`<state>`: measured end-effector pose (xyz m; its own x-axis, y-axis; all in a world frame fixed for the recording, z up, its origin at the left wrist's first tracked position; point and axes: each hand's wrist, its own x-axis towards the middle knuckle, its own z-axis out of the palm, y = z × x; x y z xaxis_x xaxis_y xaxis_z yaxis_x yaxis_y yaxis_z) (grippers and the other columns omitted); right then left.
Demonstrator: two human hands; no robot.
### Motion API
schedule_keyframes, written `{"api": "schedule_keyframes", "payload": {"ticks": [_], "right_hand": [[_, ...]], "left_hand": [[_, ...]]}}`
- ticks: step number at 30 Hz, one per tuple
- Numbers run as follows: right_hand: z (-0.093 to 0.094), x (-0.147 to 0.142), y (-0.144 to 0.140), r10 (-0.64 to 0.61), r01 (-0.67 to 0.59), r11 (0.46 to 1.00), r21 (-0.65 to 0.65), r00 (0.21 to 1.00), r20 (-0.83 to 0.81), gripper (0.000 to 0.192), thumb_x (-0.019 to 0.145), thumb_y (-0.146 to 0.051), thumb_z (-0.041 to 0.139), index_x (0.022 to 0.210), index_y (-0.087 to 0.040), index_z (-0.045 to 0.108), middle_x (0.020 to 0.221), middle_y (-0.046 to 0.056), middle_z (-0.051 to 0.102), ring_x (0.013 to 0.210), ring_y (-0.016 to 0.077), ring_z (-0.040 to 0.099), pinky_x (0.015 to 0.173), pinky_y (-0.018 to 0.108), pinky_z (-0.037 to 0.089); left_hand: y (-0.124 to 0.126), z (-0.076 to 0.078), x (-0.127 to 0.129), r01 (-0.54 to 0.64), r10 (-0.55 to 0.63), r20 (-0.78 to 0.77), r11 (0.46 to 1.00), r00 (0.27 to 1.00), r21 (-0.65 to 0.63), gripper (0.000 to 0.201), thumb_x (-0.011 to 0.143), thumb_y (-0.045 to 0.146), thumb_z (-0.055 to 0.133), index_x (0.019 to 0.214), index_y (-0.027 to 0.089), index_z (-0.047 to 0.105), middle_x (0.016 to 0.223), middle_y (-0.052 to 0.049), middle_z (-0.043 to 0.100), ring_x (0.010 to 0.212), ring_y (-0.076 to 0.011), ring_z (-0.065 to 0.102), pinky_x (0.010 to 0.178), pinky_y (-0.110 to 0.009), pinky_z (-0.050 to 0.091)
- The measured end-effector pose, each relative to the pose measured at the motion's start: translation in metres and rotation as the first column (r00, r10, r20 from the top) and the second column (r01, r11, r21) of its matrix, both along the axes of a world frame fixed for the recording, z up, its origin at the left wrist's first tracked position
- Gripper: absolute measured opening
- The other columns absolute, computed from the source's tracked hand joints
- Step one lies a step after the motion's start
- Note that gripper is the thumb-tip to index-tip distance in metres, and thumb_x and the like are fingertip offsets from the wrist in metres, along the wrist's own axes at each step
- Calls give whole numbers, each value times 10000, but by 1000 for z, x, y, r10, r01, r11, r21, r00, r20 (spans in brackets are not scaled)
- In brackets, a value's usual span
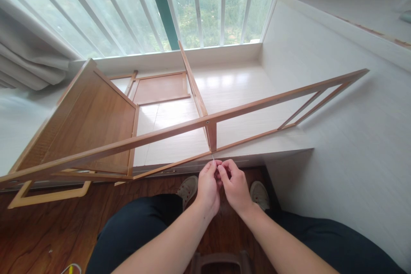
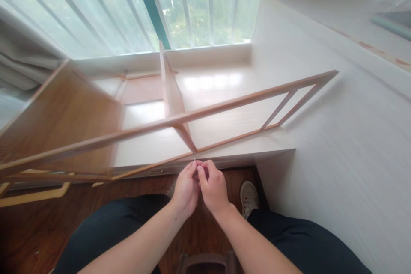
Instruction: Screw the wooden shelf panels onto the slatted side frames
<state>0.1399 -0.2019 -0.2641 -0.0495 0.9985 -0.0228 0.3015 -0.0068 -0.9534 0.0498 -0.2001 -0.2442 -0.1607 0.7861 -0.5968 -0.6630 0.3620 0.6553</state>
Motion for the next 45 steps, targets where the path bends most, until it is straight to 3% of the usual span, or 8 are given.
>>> {"api": "schedule_keyframes", "payload": {"ticks": [28, 45], "right_hand": [[-2, -3, -1, -21, 20, 998, -52, 1000, -13, 259, 1001, -421, 479, 901, -218, 606, 782, 19, 709, 692, 181, 653, 650, 260, 453], [-12, -6, 5, -57, 30, 988, -153, 983, -172, 285, 975, -449, 499, 866, -212, 613, 678, 1, 634, 612, 167, 617, 534, 239, 471]], "left_hand": [[-2, -2, 1, 20, -21, -96, 1000, 995, -13, 275, 720, 403, 768, 795, 172, 638, 731, -6, 634, 634, -104, 550, 542, -193, 372], [1, 0, 1, 0, 0, -88, 1000, 996, 0, 353, 656, 437, 840, 801, 155, 684, 653, 21, 589, 542, -67, 450, 495, -180, 316]]}}
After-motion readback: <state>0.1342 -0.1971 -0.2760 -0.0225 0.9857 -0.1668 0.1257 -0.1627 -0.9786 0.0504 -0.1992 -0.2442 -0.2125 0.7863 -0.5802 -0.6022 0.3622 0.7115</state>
